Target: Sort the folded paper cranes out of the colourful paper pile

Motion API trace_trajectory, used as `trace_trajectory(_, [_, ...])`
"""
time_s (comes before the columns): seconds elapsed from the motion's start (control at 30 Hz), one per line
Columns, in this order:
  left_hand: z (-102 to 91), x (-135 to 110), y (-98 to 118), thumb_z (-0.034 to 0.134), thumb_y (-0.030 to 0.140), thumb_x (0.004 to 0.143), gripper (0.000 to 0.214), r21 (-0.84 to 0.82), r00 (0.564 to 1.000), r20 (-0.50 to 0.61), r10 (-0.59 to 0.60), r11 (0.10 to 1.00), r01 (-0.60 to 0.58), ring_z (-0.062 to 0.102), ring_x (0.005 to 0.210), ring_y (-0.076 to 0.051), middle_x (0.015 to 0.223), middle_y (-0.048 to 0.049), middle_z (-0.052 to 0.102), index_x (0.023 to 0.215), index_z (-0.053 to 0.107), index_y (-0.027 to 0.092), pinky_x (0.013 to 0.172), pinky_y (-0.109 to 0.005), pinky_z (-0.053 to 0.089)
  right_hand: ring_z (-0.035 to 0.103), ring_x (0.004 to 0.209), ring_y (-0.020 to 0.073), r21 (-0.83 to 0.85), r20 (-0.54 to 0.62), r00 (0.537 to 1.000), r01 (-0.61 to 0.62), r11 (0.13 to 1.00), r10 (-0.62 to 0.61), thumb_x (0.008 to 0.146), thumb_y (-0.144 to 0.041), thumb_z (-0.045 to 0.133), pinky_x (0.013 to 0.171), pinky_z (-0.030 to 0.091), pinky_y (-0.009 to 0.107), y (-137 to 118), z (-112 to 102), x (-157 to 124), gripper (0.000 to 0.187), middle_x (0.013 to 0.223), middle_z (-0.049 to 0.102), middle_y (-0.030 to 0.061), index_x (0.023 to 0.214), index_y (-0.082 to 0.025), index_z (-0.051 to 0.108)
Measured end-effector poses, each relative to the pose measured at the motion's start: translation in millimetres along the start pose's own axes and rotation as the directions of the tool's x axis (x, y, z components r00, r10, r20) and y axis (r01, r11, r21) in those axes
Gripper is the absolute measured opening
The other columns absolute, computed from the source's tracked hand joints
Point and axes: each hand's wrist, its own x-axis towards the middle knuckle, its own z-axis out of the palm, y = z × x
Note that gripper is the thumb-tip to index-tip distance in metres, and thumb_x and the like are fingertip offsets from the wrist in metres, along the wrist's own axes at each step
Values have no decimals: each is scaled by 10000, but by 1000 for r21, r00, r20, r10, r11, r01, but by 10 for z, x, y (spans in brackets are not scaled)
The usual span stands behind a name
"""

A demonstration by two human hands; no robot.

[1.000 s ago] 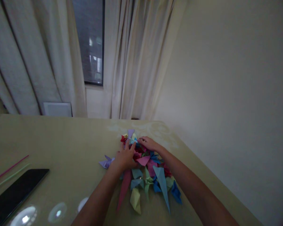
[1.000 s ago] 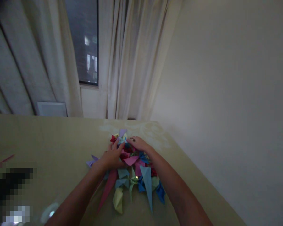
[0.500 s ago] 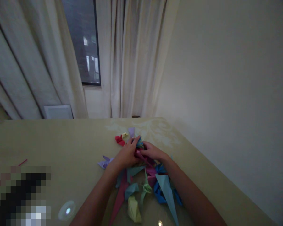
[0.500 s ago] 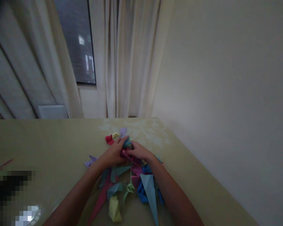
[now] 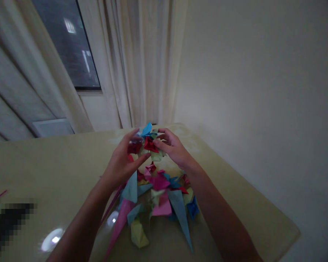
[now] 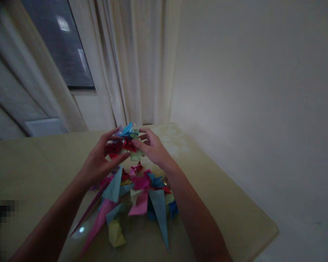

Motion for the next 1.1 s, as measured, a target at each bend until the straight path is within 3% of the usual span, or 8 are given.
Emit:
trace_trajectory(0.17, [14, 14, 16, 787, 407, 845, 678, -134, 998, -30, -46, 990, 42, 713, 957, -185, 1159, -43, 641, 1441, 495, 272, 856, -352, 635, 596, 708, 146, -53, -47, 998, 30, 998, -32, 865, -454, 773, 531, 455, 234, -56, -30, 12, 466, 939, 677, 6, 1263, -274, 612])
trace_trajectory(0.4, [-45, -8, 113, 768, 434, 878, 666, -182, 995, -58, -86, 981, 74, 706, 908, -162, 1317, -76, 611, 1465, 497, 275, 752, -294, 626, 630, 852, 155, -271, -122, 982, 105, 957, -143, 911, -324, 681, 699, 526, 281, -169, -35, -41, 282, 1094, 691, 34, 1181, -246, 656])
trace_trajectory(0.57, [-127, -16, 121, 689, 513, 928, 540, 50, 997, -12, -81, 995, 82, 571, 605, -98, 1191, -59, 693, 1388, 587, 250, 530, -241, 504, 629, 865, 180, -438, -166, 962, 125, 890, -216, 942, -369, 690, 684, 513, 301, -360, -77, -155, 257, 1124, 685, 49, 1168, -246, 674])
trace_trajectory(0.7, [-166, -11, 71, 606, 587, 959, 469, 312, 990, 140, -18, 950, -27, 675, 773, -193, 1093, -74, 733, 1235, 697, 218, 722, -333, 564, 647, 968, 229, -587, -53, 968, 170, 792, -247, 978, -418, 702, 753, 530, 348, -777, -100, -520, 288, 1199, 687, 72, 1223, -269, 678])
trace_trajectory(0.8, [-108, -44, -30, 584, 640, 945, 570, 403, 963, 269, -31, 911, -83, 686, 1099, -303, 1234, -133, 715, 1286, 685, 195, 1005, -465, 532, 643, 1070, 255, -662, 194, 968, 251, 707, -161, 973, -461, 718, 904, 531, 397, -887, 23, -1063, 372, 1201, 692, 82, 1289, -273, 661])
trace_trajectory(0.87, [-15, -102, -145, 632, 672, 888, 693, 498, 921, 370, -122, 863, -85, 592, 1309, -383, 1403, -187, 643, 1380, 641, 183, 1122, -556, 449, 640, 1126, 255, -662, 411, 910, 340, 668, -55, 940, -496, 749, 975, 516, 389, -662, 167, -1525, 428, 1242, 693, 83, 1280, -251, 662])
trace_trajectory(0.97, [183, -221, -350, 732, 740, 744, 967, 645, 806, 463, -367, 764, -23, 364, 1502, -517, 1637, -228, 425, 1537, 513, 230, 1138, -706, 369, 652, 1172, 190, -649, 617, 787, 522, 554, -19, 1059, -387, 614, 1044, 471, 336, 56, 353, -2224, 194, 1326, 710, 11, 1232, -328, 681])
trace_trajectory(1.1, [406, -289, -510, 821, 650, 668, 1036, 596, 700, 587, -408, 803, -32, 464, 1456, -487, 1615, -251, 449, 1538, 501, 187, 1144, -591, 432, 699, 1040, 195, -783, 473, 872, 481, 394, -126, 1043, -405, 632, 965, 523, 343, 830, 394, -2797, 136, 1196, 766, 4, 1119, -312, 697])
